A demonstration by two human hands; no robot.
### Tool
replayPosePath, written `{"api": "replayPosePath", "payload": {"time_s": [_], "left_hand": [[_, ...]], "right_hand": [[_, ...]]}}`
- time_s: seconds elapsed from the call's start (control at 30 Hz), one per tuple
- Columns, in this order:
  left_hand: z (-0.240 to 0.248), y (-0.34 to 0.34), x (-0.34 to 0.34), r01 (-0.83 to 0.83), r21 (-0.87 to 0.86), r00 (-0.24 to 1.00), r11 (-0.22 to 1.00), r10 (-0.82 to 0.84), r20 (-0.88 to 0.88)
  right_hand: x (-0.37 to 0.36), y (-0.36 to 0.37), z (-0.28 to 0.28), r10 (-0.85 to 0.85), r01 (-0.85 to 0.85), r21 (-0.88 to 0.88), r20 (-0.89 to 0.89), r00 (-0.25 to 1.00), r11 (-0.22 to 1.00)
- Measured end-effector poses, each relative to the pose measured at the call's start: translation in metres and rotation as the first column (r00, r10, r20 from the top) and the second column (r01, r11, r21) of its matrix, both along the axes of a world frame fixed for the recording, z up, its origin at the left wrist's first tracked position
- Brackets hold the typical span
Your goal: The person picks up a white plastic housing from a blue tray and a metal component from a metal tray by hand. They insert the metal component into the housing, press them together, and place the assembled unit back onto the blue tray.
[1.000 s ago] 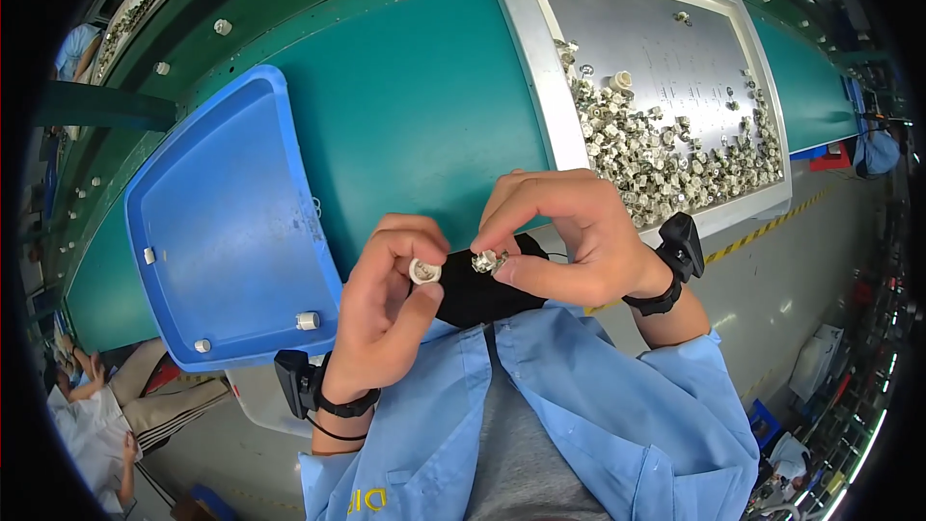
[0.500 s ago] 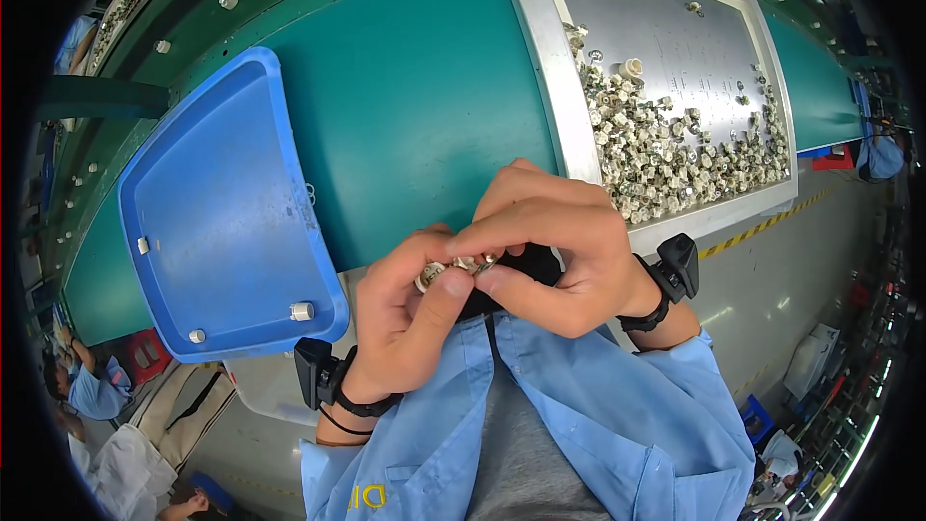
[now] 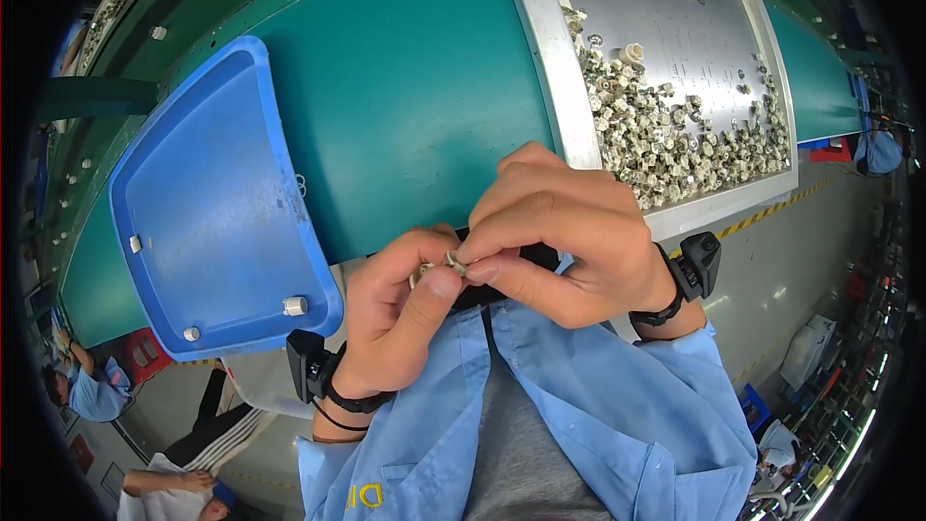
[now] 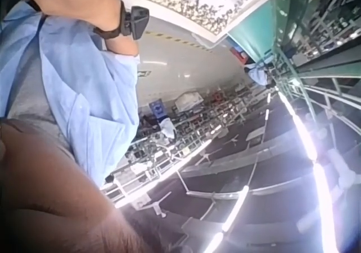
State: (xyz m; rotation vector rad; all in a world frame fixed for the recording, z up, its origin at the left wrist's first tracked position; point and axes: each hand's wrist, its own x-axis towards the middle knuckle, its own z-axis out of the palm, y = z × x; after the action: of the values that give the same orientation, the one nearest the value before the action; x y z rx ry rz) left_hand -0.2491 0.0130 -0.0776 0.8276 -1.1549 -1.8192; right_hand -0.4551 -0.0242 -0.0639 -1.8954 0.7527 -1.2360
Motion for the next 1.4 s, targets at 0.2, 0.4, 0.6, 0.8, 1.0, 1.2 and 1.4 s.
{"api": "replayPosePath", "payload": {"time_s": [0.2,0.4,0.6,0.8,1.0,1.2,1.4], "left_hand": [[0.007,0.002,-0.001,-0.013,0.016,1.0,1.0,0.013,0.002],[-0.004,0.003,0.002,0.009,0.087,0.999,0.996,-0.004,-0.054],[0.0,0.001,-0.003,-0.027,0.096,0.998,0.995,0.033,-0.058],[0.0,-0.001,-0.001,0.03,0.08,0.999,0.996,-0.027,-0.039],[-0.001,0.0,-0.003,0.019,0.102,0.998,0.995,-0.025,0.051],[0.002,0.001,-0.005,0.012,0.114,0.999,0.993,-0.008,-0.032],[-0.004,-0.003,0.0,0.11,0.155,0.994,0.982,-0.112,0.004]], "right_hand": [[-0.003,-0.002,-0.005,0.08,-0.079,0.034,-0.044,0.996,0.996],[-0.007,-0.001,-0.003,0.175,-0.169,0.175,-0.022,0.984,0.97],[-0.005,0.001,-0.009,0.111,-0.114,0.115,0.031,0.993,0.987],[-0.009,-0.002,-0.01,0.095,-0.094,0.022,-0.014,0.995,0.995],[-0.008,0.001,-0.009,0.066,-0.066,0.015,-0.018,0.998,0.998],[-0.01,-0.001,-0.007,0.104,-0.104,0.092,0.001,0.995,0.99],[-0.011,-0.001,-0.009,0.175,-0.16,0.182,-0.067,0.982,0.97]]}}
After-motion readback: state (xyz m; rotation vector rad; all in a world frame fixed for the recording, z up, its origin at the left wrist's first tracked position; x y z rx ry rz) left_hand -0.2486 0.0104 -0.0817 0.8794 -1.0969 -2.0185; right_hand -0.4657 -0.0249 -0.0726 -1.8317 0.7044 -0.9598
